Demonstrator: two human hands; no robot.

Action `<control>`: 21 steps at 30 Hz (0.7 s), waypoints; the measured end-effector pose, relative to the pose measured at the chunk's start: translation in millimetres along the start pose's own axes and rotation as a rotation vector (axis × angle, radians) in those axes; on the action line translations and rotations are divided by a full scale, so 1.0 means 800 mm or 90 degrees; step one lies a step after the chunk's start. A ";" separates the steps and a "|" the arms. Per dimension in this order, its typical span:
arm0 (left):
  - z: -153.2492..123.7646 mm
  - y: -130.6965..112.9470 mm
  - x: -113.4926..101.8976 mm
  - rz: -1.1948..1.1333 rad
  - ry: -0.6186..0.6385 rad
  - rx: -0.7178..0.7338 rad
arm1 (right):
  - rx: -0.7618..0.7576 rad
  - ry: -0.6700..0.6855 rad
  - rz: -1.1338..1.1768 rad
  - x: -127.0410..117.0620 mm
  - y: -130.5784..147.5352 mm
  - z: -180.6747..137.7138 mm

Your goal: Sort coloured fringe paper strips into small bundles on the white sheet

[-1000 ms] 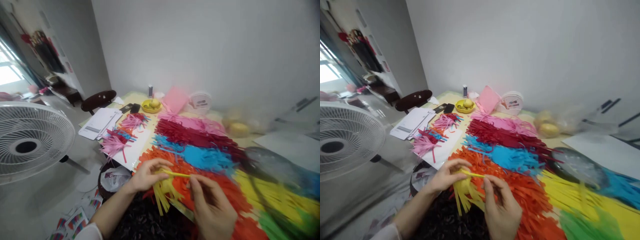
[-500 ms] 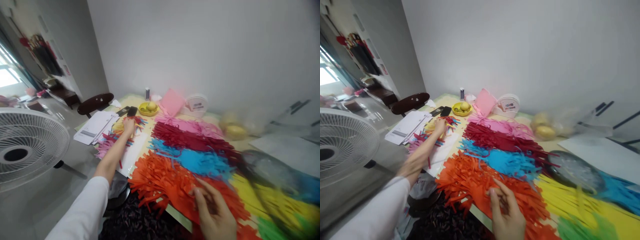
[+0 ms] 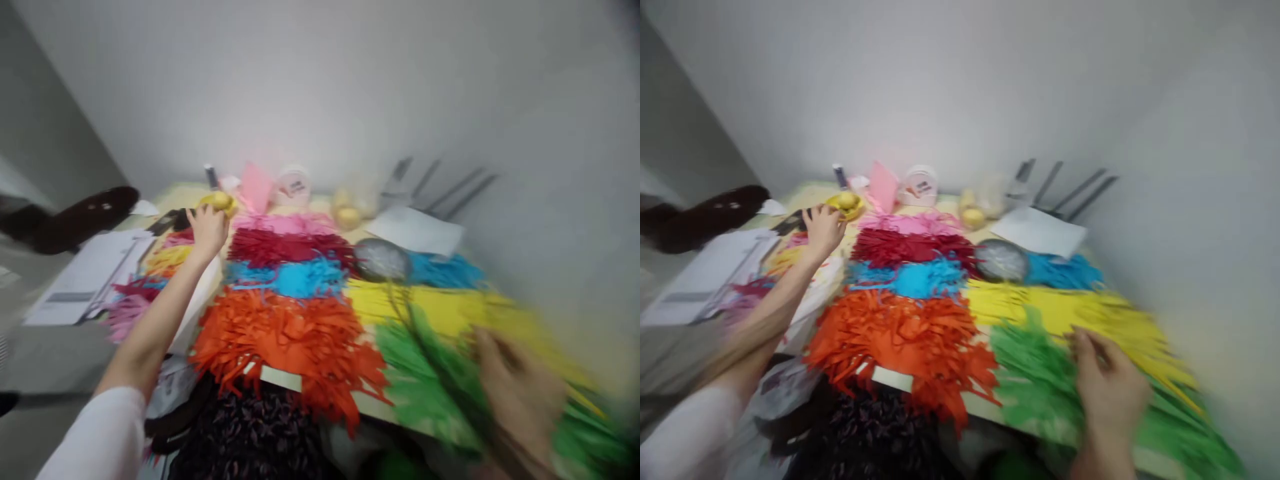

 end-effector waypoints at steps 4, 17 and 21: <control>-0.039 -0.225 0.009 -0.260 0.101 0.364 | -0.040 0.096 -0.133 -0.005 -0.090 0.064; -0.194 -0.551 0.149 -0.270 0.422 0.541 | -0.255 0.277 -0.324 0.089 -0.118 0.096; -0.175 -0.550 0.156 -0.272 0.410 0.511 | -0.271 0.283 -0.329 0.086 -0.115 0.108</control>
Point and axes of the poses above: each hand's wrist, its own z-axis towards the middle knuckle, its own x-axis out of the palm, y = z × x, the point moved 7 cm from there along z, towards the middle knuckle, and after that the axes turned 2 degrees about y, right-handed, at the moved point
